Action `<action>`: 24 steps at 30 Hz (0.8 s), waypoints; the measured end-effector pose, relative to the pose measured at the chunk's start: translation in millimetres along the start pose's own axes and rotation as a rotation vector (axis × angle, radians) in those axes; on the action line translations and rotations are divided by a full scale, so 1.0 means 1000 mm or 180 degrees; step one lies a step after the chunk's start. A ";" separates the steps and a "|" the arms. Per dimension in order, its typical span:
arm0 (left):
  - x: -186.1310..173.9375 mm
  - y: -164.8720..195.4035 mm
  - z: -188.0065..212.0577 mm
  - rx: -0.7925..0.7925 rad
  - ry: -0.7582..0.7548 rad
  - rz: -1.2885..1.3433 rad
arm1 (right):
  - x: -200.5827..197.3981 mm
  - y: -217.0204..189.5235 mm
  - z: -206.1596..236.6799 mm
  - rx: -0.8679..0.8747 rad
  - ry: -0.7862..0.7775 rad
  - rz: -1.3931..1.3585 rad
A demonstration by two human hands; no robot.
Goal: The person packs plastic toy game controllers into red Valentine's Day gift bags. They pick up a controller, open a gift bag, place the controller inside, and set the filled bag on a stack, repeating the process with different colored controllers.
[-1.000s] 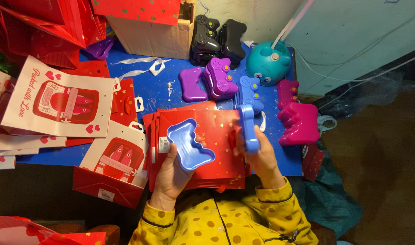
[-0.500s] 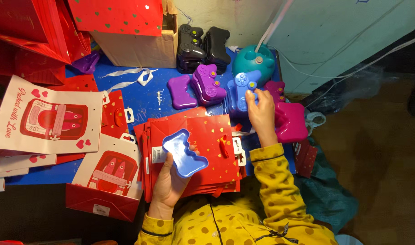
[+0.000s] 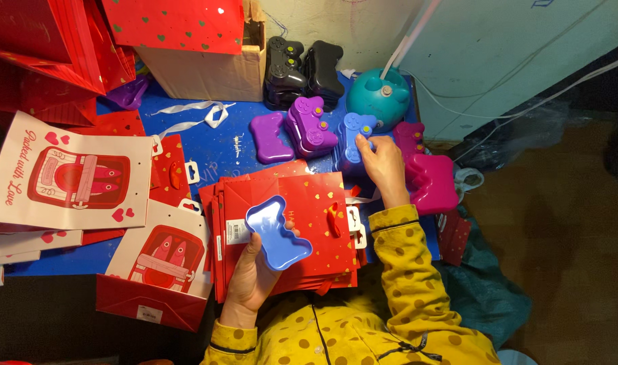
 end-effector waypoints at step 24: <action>0.028 -0.002 -0.006 0.0159 -0.0296 -0.0037 | -0.046 -0.134 0.087 -0.0936 -0.0884 -0.1485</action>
Point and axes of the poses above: each hand's wrist, its own z-axis away from the middle knuckle, its own x-axis out of the palm, y = z × x, the point moved 9 cm from there along -z, towards the middle knuckle, and after that the axes turned 7 degrees about y, right-handed, at the moved point
